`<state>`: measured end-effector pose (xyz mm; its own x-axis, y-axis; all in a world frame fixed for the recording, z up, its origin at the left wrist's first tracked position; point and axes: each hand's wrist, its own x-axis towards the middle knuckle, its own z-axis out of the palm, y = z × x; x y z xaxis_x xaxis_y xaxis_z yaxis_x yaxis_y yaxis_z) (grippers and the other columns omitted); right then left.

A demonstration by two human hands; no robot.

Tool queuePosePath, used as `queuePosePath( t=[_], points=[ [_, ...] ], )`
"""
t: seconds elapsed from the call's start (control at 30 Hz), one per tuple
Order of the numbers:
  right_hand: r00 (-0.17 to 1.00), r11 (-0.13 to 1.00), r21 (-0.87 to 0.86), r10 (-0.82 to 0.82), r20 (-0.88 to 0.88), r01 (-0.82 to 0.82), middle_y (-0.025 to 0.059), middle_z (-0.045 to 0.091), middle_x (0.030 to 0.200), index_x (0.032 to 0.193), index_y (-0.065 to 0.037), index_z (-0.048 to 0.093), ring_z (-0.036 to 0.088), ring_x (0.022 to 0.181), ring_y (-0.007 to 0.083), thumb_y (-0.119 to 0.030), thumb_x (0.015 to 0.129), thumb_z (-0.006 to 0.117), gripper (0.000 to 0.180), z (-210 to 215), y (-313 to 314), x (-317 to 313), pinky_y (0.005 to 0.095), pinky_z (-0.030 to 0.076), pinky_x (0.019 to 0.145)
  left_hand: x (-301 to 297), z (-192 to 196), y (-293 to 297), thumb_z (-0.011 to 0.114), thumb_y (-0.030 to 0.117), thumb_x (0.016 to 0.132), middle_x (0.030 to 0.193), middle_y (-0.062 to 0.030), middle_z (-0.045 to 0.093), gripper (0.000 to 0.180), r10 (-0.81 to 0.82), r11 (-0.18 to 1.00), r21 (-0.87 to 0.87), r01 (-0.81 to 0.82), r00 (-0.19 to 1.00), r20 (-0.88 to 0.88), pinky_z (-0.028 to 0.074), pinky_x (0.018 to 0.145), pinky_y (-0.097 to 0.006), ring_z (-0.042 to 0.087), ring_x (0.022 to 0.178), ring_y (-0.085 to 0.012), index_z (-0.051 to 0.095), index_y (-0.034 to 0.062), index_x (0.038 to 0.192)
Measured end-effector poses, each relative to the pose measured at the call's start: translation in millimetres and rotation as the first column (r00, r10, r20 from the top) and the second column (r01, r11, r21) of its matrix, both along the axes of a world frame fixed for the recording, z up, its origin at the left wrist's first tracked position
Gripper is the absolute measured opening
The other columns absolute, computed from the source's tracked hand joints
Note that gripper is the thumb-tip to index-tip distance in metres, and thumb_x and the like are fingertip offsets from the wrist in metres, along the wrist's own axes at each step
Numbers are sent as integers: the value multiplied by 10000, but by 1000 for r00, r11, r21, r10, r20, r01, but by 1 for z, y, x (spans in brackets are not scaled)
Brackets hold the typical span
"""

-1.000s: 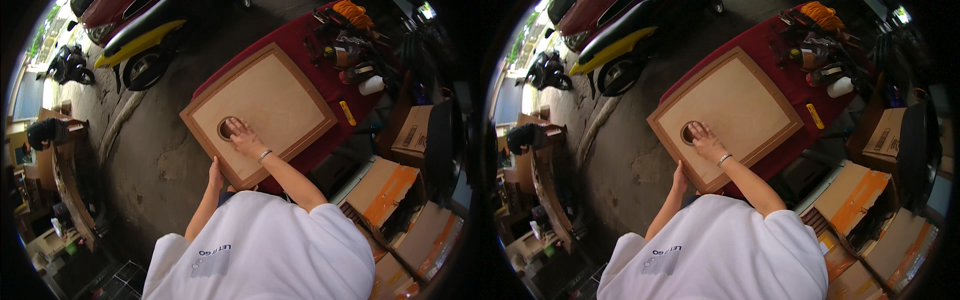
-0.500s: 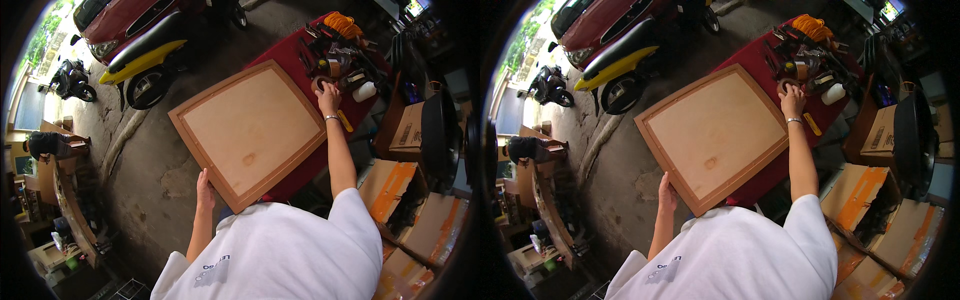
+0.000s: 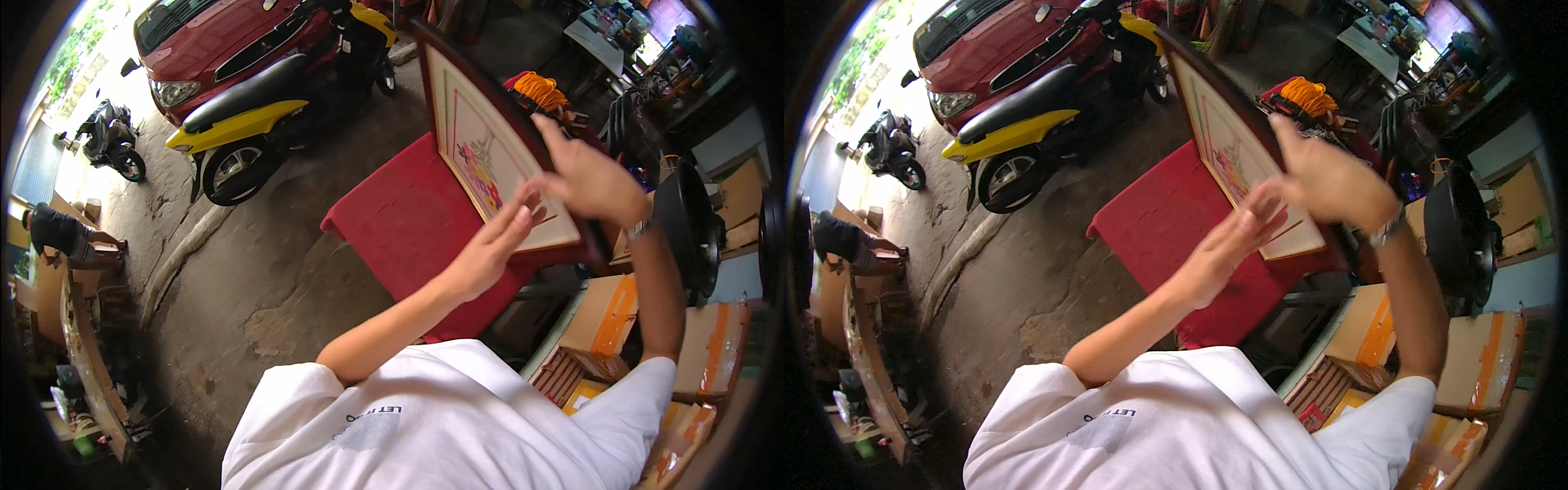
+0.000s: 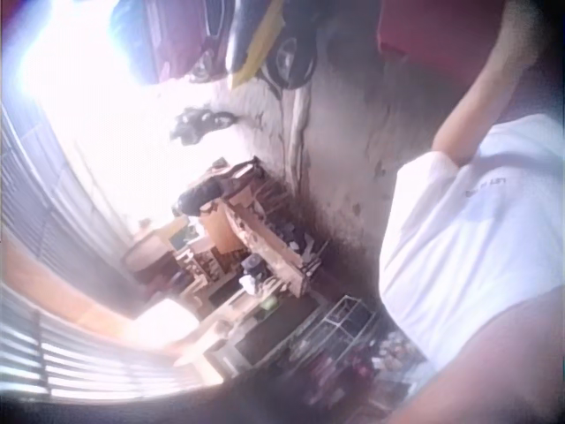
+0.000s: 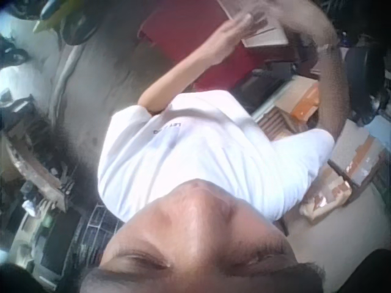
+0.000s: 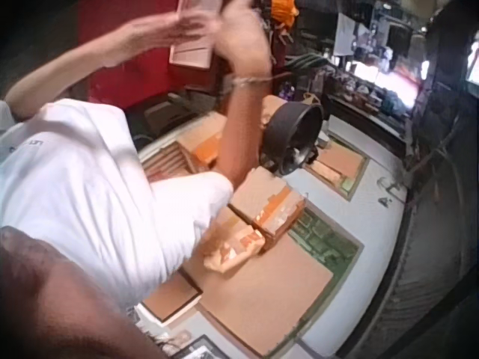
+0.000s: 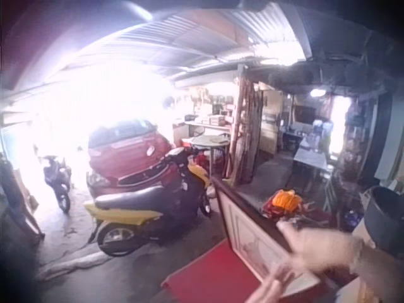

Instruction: The person assembles a wooden picture frame by attaching wooden strips to a board using a utility knife and tape. They then place a floral artwork into the frame and flip it over to show the finished product.

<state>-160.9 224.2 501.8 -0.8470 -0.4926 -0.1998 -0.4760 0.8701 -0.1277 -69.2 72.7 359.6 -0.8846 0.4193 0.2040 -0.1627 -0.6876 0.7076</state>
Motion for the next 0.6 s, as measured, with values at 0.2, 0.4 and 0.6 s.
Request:
queuePosePath(
  t=[0.2,0.4,0.6],
  points=[
    [968,978,-7,-210,-140,211,376,429,1499,1530,127,272,452,1412,438,-338,986,665,816,-15,97,-63,408,372,1164,71,-98,-31,347,485,1115,1654,-166,319,676,-190,943,-242,230,965,181,244,1252,-428,310,1530,-295,308,11,1595],
    [890,937,-30,-339,-306,347,316,466,1510,1514,84,379,474,1404,419,-465,931,713,868,-34,144,-105,426,392,1164,145,-206,-135,445,514,1083,1484,-160,564,632,90,888,-408,213,789,608,365,1175,-421,500,1409,-295,552,4,1442],
    [866,919,-40,-384,-321,393,306,454,1525,1510,76,397,463,1420,400,-523,915,715,903,-37,143,-106,426,388,1169,141,-231,-201,461,510,1075,1435,-146,607,603,326,859,-511,35,732,599,397,1133,-430,557,1349,-280,590,19,1400]
  ],
)
